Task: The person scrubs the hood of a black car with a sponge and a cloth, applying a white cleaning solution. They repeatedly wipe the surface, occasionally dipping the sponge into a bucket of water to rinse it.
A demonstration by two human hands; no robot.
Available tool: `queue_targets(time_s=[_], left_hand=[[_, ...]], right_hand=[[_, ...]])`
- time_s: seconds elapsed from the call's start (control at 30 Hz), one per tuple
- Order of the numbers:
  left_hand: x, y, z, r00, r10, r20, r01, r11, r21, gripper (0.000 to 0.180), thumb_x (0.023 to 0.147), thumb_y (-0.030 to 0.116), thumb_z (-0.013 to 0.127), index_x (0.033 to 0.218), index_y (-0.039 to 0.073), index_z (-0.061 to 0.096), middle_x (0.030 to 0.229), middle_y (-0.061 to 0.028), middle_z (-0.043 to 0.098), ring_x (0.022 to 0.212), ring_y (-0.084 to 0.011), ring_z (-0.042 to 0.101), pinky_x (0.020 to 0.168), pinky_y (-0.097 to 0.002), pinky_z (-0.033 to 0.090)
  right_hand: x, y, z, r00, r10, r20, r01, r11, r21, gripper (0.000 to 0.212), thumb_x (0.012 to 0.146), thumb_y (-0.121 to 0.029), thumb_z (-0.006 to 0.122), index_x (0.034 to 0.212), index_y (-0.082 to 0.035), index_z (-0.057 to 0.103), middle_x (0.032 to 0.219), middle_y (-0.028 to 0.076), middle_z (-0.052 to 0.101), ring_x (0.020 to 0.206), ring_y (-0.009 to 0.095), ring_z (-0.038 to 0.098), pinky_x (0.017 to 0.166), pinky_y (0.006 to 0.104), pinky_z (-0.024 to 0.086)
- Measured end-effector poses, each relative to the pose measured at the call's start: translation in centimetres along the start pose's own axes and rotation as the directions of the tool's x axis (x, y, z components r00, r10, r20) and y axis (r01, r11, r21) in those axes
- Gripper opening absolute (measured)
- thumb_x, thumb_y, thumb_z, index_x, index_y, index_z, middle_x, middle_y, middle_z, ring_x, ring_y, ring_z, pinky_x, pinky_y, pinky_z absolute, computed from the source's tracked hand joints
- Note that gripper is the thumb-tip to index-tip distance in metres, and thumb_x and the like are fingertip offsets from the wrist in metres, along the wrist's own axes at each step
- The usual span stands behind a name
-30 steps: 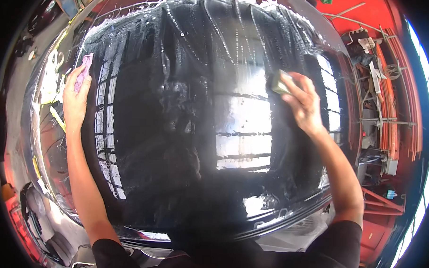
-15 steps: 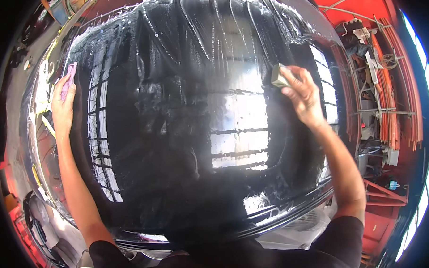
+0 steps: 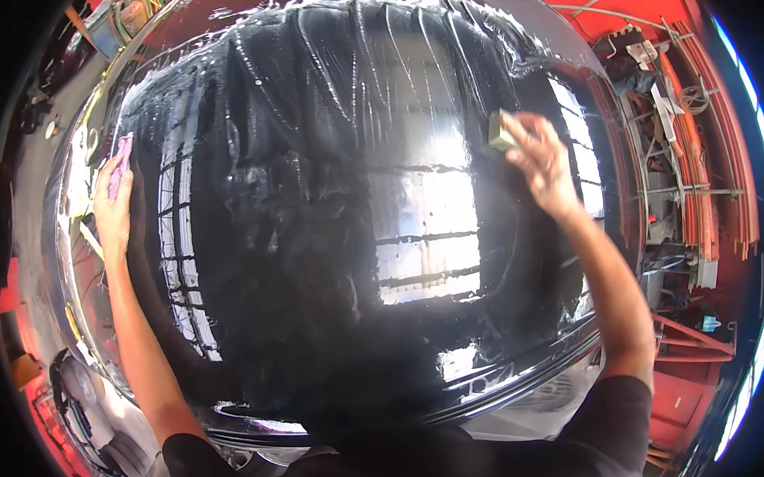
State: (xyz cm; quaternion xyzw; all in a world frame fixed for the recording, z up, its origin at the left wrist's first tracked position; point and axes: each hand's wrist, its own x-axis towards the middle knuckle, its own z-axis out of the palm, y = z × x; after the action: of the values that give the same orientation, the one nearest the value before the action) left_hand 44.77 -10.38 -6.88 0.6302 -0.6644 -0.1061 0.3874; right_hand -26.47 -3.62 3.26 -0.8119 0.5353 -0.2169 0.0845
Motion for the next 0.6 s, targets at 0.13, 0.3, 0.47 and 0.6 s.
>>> queue_targets(time_s=[0.13, 0.3, 0.47, 0.6], left_hand=[[1.0, 0.0, 2.8, 0.999, 0.0, 0.032, 0.002, 0.996, -0.085, 0.04, 0.108, 0.022, 0.067, 0.144, 0.004, 0.066, 0.141, -0.0102, 0.066, 0.134, -0.0241, 0.059, 0.119, -0.0362, 0.039], [0.4, -0.8, 1.2, 1.0, -0.011, 0.019, 0.011, 1.0, 0.006, 0.042, 0.107, 0.022, 0.069, 0.143, 0.002, 0.065, 0.143, -0.0126, 0.065, 0.136, -0.0271, 0.058, 0.12, -0.0377, 0.038], [-0.1, -0.3, 0.0, 1.0, 0.007, -0.021, -0.007, 1.0, 0.003, 0.039, 0.106, 0.021, 0.068, 0.14, 0.001, 0.066, 0.139, -0.0123, 0.066, 0.133, -0.0265, 0.06, 0.119, -0.0376, 0.04], [0.7, 0.7, 2.7, 0.999, 0.032, 0.013, -0.031, 0.999, -0.041, 0.037, 0.107, 0.02, 0.067, 0.139, 0.001, 0.067, 0.137, -0.0122, 0.067, 0.129, -0.0256, 0.062, 0.117, -0.0366, 0.042]], right_hand=[[13.0, 11.7, -0.9, 0.976, -0.085, -0.201, 0.021, 0.954, -0.3, 0.047, 0.102, -0.024, 0.071, 0.148, -0.016, 0.068, 0.123, 0.02, 0.068, 0.117, 0.035, 0.066, 0.102, 0.0446, 0.052], [14.5, 10.3, 3.4, 0.98, 0.082, -0.18, -0.133, 0.947, -0.291, 0.052, 0.101, -0.024, 0.072, 0.152, -0.02, 0.064, 0.125, 0.021, 0.068, 0.12, 0.039, 0.065, 0.106, 0.0467, 0.05], [1.3, 0.4, 1.4, 0.992, -0.122, 0.0, 0.122, 0.991, -0.056, 0.053, 0.099, -0.015, 0.074, 0.151, -0.017, 0.066, 0.14, 0.016, 0.063, 0.13, 0.036, 0.062, 0.115, 0.0464, 0.046], [14.8, 8.1, 1.5, 0.977, -0.143, -0.157, 0.099, 0.96, -0.262, 0.048, 0.101, -0.021, 0.072, 0.149, -0.018, 0.067, 0.127, 0.016, 0.064, 0.115, 0.039, 0.066, 0.103, 0.0476, 0.05]])
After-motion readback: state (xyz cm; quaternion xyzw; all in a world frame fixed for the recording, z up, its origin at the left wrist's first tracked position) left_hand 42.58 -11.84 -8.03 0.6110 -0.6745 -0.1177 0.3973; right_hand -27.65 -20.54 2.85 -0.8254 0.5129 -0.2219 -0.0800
